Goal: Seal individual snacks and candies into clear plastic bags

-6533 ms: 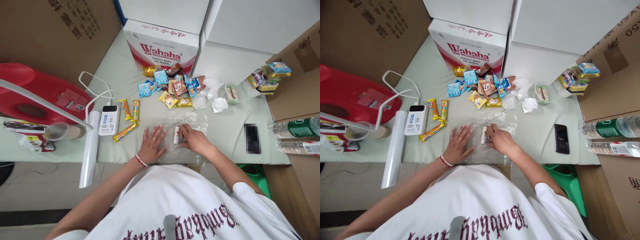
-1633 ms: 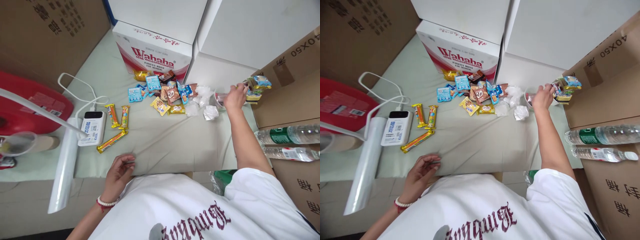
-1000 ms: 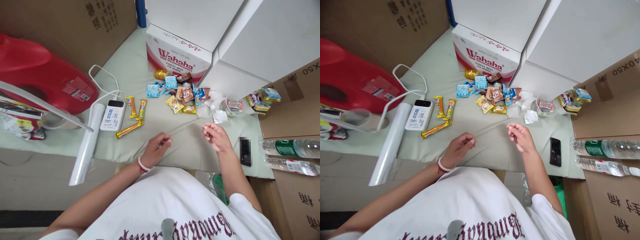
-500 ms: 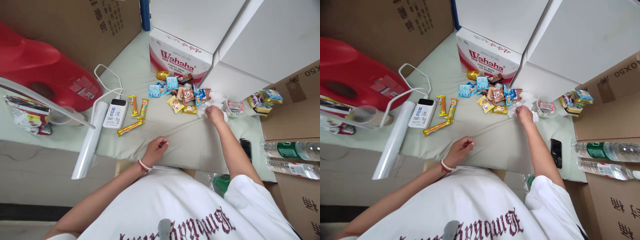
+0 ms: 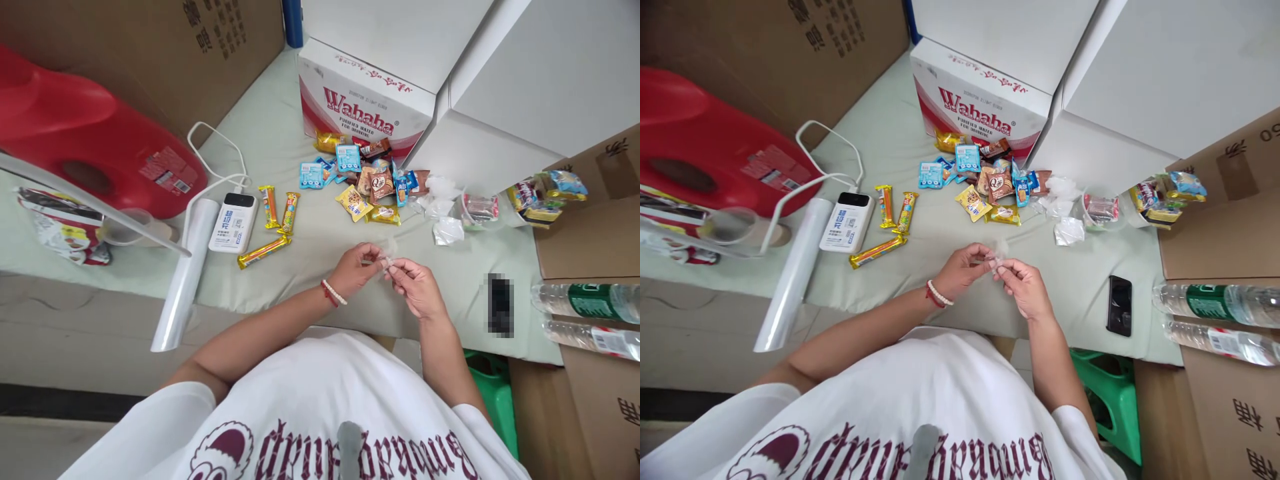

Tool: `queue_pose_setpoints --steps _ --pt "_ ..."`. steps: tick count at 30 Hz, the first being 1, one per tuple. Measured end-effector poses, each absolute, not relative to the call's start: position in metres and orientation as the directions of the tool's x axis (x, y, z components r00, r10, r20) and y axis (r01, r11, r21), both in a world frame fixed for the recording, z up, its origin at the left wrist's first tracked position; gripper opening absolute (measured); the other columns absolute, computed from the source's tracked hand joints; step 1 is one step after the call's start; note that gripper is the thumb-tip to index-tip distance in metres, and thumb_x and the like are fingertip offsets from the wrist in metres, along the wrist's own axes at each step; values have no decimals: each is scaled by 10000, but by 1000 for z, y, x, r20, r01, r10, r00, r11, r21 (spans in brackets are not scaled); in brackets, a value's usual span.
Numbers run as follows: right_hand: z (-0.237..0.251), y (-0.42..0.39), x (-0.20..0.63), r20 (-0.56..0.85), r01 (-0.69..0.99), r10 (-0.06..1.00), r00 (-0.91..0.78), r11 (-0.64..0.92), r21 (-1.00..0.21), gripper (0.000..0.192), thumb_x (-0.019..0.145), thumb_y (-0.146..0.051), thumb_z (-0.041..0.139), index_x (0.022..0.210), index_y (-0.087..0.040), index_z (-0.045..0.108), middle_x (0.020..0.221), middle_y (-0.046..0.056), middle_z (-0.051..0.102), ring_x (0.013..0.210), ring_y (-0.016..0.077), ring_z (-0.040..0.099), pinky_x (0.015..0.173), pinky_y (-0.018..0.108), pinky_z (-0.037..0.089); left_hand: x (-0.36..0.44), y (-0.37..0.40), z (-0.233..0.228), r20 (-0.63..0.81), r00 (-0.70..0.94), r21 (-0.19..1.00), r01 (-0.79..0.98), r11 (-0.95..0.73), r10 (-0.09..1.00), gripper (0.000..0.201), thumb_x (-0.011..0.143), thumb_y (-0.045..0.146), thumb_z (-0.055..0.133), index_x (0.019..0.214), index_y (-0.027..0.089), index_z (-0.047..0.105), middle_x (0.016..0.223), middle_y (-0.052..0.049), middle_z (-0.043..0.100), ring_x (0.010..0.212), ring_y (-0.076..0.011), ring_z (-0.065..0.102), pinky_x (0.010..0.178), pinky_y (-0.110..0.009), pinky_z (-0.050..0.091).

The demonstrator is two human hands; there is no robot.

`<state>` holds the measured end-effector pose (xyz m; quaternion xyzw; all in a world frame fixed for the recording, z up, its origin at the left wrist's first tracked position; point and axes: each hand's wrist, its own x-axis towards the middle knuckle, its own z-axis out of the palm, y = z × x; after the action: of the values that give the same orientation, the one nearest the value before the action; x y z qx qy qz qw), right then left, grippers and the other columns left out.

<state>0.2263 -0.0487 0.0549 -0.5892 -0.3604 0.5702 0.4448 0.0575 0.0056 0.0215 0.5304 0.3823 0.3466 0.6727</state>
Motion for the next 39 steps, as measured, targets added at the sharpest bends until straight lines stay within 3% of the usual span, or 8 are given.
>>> queue_pose_setpoints --steps 6,10,14,19,24,29,34,39 --pt "54 -55 242 -461 -309 887 30 -431 -848 370 649 -451 932 809 -203 709 642 -16 600 511 53 342 408 163 239 58 7 0 -238 221 958 -107 266 946 570 694 353 867 1187 184 635 1257 -96 668 1073 -195 624 983 -341 493" --pt "55 -55 243 -450 -400 892 -44 -429 -810 319 676 -395 924 807 -202 707 642 -19 565 535 59 380 422 157 260 64 8 -3 -298 373 899 -200 390 879 350 674 396 875 853 164 684 886 -29 703 908 -189 638 886 -321 500" --pt "50 -58 255 -395 -503 903 166 -267 -822 290 672 -316 914 833 -226 691 722 -20 606 600 78 466 478 174 370 45 19 -1 -462 242 731 -441 521 853 327 676 379 866 788 192 623 789 14 661 779 -147 631 727 -270 519" --pt "26 -81 271 -471 -497 822 319 -278 -822 362 621 -332 941 809 -229 650 741 -27 622 595 75 466 483 172 362 17 27 0 -514 317 489 -655 576 797 224 762 371 719 836 166 665 948 -78 745 942 -232 725 857 -430 614" --pt "15 -119 276 -528 -39 779 338 -548 -835 500 674 -620 837 935 -217 696 746 16 670 561 118 461 490 244 356 28 23 -13 -546 248 627 -512 587 800 188 682 124 758 854 138 685 998 -74 743 892 -195 749 790 -330 621" --pt "40 -128 283 1 695 858 514 -416 -586 480 919 -611 599 1163 -214 717 802 51 695 744 225 621 758 372 505 48 23 -20 -540 112 756 -371 539 834 300 698 93 768 989 160 734 1258 -89 701 784 -136 734 572 -213 553" --pt "23 -57 240 214 836 974 74 56 -546 432 928 -538 659 1213 -218 712 1236 148 655 1165 309 577 1012 458 500 50 25 -13 -449 130 855 -226 467 884 409 735 131 739 1139 186 771 1298 -99 700 753 -126 717 495 -183 478" --pt "-11 6 209 175 804 981 89 33 -593 241 975 -342 529 930 -208 725 1025 112 686 941 256 624 865 406 531 27 20 -13 -353 23 935 -35 354 935 462 720 228 755 1181 195 741 1026 -50 752 640 -110 618 499 -206 432"
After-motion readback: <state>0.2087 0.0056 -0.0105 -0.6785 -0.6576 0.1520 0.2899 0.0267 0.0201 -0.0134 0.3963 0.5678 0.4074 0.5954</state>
